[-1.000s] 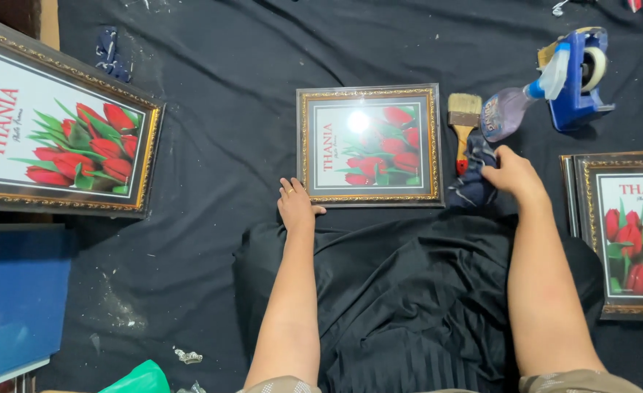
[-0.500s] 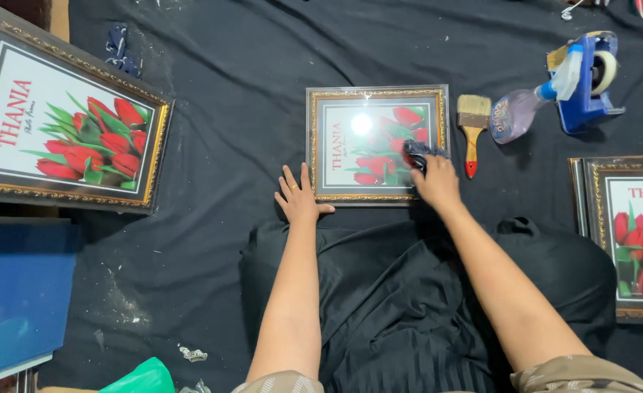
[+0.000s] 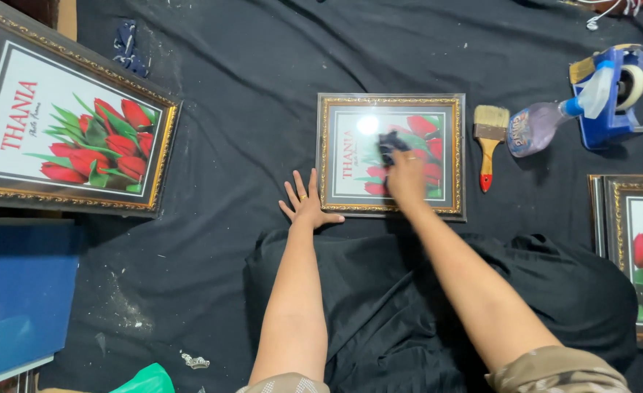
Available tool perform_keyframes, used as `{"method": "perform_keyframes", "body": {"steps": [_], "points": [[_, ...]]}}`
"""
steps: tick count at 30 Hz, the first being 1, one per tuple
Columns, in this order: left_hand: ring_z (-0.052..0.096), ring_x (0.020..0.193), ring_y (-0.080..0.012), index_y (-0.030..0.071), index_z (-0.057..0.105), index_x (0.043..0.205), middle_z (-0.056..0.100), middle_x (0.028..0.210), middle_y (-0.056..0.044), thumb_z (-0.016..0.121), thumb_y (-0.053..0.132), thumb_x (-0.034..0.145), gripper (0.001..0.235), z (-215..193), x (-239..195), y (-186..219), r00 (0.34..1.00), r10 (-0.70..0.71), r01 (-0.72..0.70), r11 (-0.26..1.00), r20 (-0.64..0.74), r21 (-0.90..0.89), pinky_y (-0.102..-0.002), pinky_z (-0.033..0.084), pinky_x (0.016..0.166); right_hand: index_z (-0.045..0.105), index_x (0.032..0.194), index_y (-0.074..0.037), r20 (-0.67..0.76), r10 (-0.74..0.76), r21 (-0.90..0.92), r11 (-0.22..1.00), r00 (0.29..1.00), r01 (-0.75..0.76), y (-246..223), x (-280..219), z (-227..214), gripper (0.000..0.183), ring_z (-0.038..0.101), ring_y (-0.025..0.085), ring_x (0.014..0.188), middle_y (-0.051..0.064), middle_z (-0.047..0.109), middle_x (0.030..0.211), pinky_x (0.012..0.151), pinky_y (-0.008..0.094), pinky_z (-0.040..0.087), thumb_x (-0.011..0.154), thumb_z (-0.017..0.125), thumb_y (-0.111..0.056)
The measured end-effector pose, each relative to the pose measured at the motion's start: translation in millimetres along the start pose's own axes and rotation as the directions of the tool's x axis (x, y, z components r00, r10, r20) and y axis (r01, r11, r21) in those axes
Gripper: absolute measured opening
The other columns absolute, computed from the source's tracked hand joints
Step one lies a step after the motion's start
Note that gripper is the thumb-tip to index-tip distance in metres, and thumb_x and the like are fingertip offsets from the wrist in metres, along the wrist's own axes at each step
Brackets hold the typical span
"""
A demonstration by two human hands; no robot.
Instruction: The person cleans a framed picture of red tulips by wiping it with a cloth, dusting with a brush, and spraying a cleaning solution. The person handles the frame, cloth, brush, and spray bottle while sitting on the floor.
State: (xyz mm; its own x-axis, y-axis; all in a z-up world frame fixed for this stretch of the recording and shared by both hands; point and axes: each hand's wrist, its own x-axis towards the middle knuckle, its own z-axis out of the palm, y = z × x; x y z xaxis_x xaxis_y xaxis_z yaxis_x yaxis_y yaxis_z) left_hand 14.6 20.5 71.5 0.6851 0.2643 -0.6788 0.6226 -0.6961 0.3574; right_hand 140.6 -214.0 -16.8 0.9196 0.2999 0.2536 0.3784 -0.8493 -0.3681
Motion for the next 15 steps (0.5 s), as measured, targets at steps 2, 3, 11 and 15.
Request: {"method": "perform_keyframes", "body": {"steps": [2,3,11,15], "points": [[-0.024,0.155,-0.0338,0.044,-0.015,0.161,-0.03,0.168,-0.001,0.095,0.043,0.066,0.145,-1.4,0.2,0.5,1.0,-0.004,0.004,1.0,0.008,-0.002,-0.069,-0.007,0.119,0.073,0.115,-0.006,0.069,-0.03,0.063,0.998,0.997,0.026,-58.8,0.3,-9.2,0.028,0.071,0.042,0.092,0.019,0.069,0.103,0.078,0.051,0.057,0.089,0.061,-0.004],[-0.024,0.155,-0.0337,0.045,-0.015,0.161,-0.03,0.168,-0.001,0.094,0.044,0.067,0.145,-1.4,-0.4,0.5,1.0,-0.006,0.006,1.0,0.014,-0.004,-0.069,-0.008,0.119,0.074,0.113,-0.007,0.132,-0.064,0.126,0.991,0.989,0.047,-88.1,-0.6,-14.3,0.025,0.071,0.042,0.094,0.02,0.07,0.102,0.079,0.051,0.058,0.094,0.057,-0.004],[-0.027,0.153,-0.0337,0.044,-0.017,0.161,-0.035,0.166,0.003,0.095,0.05,0.062,0.149,3.3,7.6,-5.1,0.999,-0.03,0.03,0.999,0.023,-0.024,-0.069,-0.009,0.119,0.066,0.129,-0.027,0.113,-0.381,-0.208,0.894,0.918,0.397,-87.5,-56.2,-28.7,0.046,0.065,0.025,0.109,0.002,0.066,0.115,0.083,0.038,0.053,0.085,0.068,-0.014],[-0.027,0.154,-0.0346,0.042,-0.014,0.162,-0.034,0.167,0.001,0.095,0.046,0.064,0.147,1.9,5.7,-3.9,1.0,-0.013,0.014,1.0,0.023,-0.026,-0.069,-0.01,0.119,0.076,0.107,-0.025,-0.088,-0.099,-0.471,0.881,0.991,0.046,-25.2,-61.5,-84.1,0.022,0.069,0.027,0.088,0.004,0.071,0.095,0.07,0.041,0.052,0.089,0.072,-0.014]]}}
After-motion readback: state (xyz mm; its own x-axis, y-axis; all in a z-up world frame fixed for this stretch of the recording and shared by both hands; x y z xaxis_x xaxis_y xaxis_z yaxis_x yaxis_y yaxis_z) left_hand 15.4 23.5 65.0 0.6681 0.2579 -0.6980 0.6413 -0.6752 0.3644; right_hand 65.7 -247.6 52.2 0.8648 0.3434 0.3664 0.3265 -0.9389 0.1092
